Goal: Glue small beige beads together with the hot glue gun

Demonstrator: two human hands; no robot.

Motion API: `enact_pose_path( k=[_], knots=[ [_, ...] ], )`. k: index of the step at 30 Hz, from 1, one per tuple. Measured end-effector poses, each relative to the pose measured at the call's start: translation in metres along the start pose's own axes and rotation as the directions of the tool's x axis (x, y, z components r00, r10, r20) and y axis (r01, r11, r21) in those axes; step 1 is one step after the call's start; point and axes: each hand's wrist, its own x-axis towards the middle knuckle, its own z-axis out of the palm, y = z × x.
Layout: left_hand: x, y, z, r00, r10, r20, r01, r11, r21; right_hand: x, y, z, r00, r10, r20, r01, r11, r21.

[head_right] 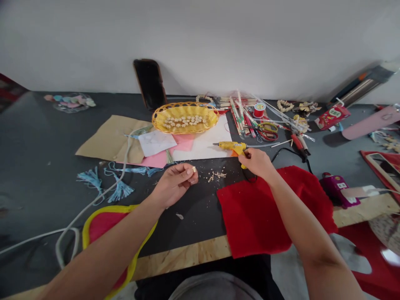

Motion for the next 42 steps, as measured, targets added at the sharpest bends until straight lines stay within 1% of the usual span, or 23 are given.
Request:
enact_pose_path(
  k=[2,3,4,5,6,8,9,10,11,13,15,17,23,26,31,34,42],
  knots=[
    [0.0,0.0,0.0,1.0,0.005,0.007,-0.005,1.0,0.012,-0.003,0.0,-0.002,1.0,0.003,-0.016,-0.001,0.995,0.1],
    [0.0,0.0,0.001,1.0,0.006,0.006,-0.006,1.0,0.017,-0.006,-0.001,-0.002,1.0,-0.002,-0.029,0.007,0.984,0.176],
    [0.0,0.001,0.001,1.0,0.006,0.002,-0.006,1.0,0.021,-0.009,-0.002,-0.003,0.999,-0.009,-0.041,0.02,0.959,0.283],
    [0.0,0.001,0.001,1.0,0.002,-0.006,-0.002,1.0,0.023,-0.013,-0.003,-0.003,0.999,-0.012,-0.05,0.032,0.907,0.419],
    [0.0,0.001,0.001,1.0,-0.006,-0.013,0.006,1.0,0.023,-0.017,-0.005,-0.003,0.999,-0.016,-0.048,0.04,0.822,0.568],
    [-0.001,0.001,0.001,1.0,-0.021,-0.021,0.021,1.0,0.023,-0.026,-0.007,-0.001,0.999,-0.052,0.002,0.027,0.565,0.824],
    [-0.001,0.001,0.001,0.999,-0.024,-0.022,0.025,0.999,0.023,-0.03,-0.008,0.0,0.993,-0.101,0.055,-0.004,0.45,0.893],
    [-0.001,0.001,0.0,0.999,-0.025,-0.021,0.026,0.999,0.023,-0.034,-0.008,0.001,0.98,-0.164,0.112,-0.045,0.365,0.93],
    [-0.001,0.0,0.0,0.999,-0.024,-0.021,0.024,0.999,0.022,-0.038,-0.008,0.003,0.96,-0.23,0.161,-0.084,0.31,0.947],
    [-0.001,0.0,-0.001,1.0,-0.02,-0.022,0.02,1.0,0.015,-0.043,-0.005,0.007,0.911,-0.349,0.22,-0.133,0.258,0.957],
    [0.0,0.0,-0.002,1.0,-0.02,-0.023,0.02,1.0,0.006,-0.046,-0.002,0.011,0.876,-0.423,0.234,-0.138,0.247,0.959],
    [0.0,0.0,-0.003,0.999,-0.028,-0.026,0.028,1.0,0.003,-0.047,0.001,0.014,0.865,-0.452,0.217,-0.107,0.256,0.961],
    [0.001,0.002,-0.003,0.994,-0.071,-0.079,0.072,0.997,0.008,-0.055,-0.002,0.015,0.831,-0.509,0.223,-0.04,0.346,0.937],
    [0.001,0.002,-0.003,0.992,-0.083,-0.098,0.084,0.996,0.005,-0.058,-0.006,0.016,0.829,-0.516,0.214,-0.019,0.357,0.934],
    [0.001,0.001,-0.004,0.989,-0.097,-0.113,0.097,0.995,-0.005,-0.059,-0.008,0.019,0.826,-0.534,0.18,0.022,0.349,0.937],
    [0.001,0.0,-0.004,0.989,-0.098,-0.113,0.098,0.995,-0.006,-0.061,-0.006,0.02,0.826,-0.53,0.192,0.006,0.348,0.937],
    [0.002,0.0,-0.003,0.99,-0.098,-0.106,0.101,0.995,0.022,-0.063,-0.006,0.022,0.803,-0.556,0.214,-0.017,0.337,0.941]
  ],
)
